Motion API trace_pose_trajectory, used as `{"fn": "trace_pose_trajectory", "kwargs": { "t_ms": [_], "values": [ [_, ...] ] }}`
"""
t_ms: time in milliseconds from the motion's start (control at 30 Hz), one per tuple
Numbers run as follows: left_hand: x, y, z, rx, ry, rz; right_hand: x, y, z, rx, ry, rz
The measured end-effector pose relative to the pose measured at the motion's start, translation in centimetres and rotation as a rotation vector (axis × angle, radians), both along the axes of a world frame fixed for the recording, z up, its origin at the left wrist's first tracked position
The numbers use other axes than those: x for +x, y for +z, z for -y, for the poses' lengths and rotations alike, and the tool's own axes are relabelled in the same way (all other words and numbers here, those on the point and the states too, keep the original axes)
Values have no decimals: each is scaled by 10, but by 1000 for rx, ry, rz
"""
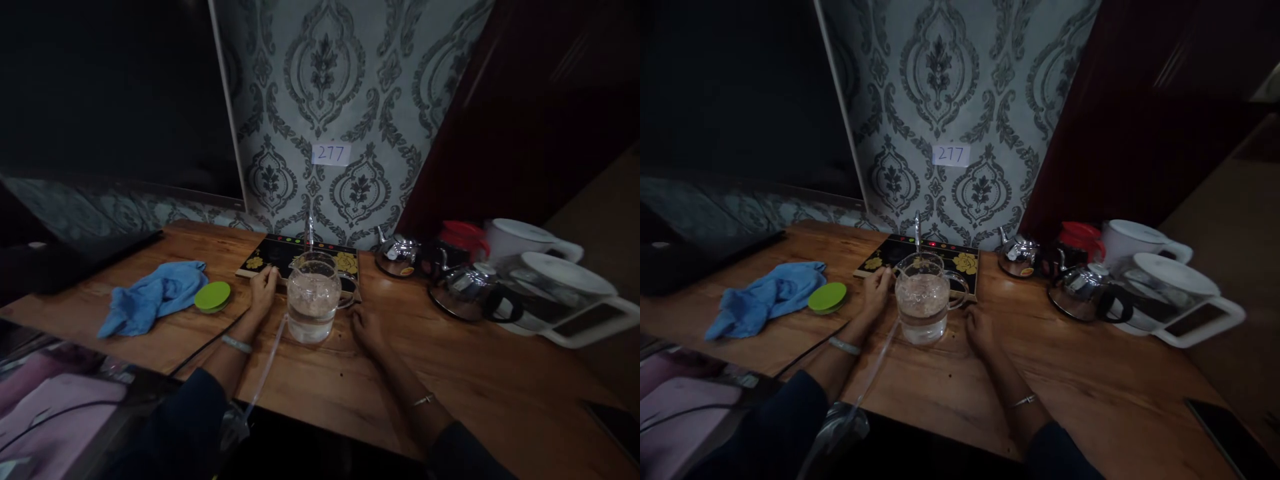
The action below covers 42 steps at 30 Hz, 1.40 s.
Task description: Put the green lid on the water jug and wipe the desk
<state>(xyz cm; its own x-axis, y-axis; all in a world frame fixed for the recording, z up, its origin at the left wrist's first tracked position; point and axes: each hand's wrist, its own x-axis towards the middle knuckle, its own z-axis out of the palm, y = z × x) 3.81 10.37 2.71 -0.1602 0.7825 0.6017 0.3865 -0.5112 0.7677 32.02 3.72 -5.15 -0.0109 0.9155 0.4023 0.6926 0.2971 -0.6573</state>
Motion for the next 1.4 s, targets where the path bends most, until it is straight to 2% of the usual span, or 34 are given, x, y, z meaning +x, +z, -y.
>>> {"fn": "trace_pose_trajectory", "kwargs": {
  "t_ms": [200, 433, 533, 700, 867, 1133, 1400],
  "values": [
    [1, -13, 2, 9, -115, -122, -1, 2, -1, -2, -10, 4],
    [9, -17, 1, -23, -184, -115, 0, 6, 0, -49, -22, 22],
    [11, -19, 1, -39, -204, -131, -2, 5, -2, -60, -40, -54],
    [11, -19, 3, -47, -175, -118, -9, 8, -6, -42, -117, -253],
    [11, -16, 7, -62, -149, -108, -12, 13, -1, -10, -152, -313],
    [7, -12, 8, -10, -45, -116, -10, 14, 1, -43, -61, -320],
    [4, -13, 7, 15, -51, -125, -9, 19, 4, -70, -16, -351]
  ]
}}
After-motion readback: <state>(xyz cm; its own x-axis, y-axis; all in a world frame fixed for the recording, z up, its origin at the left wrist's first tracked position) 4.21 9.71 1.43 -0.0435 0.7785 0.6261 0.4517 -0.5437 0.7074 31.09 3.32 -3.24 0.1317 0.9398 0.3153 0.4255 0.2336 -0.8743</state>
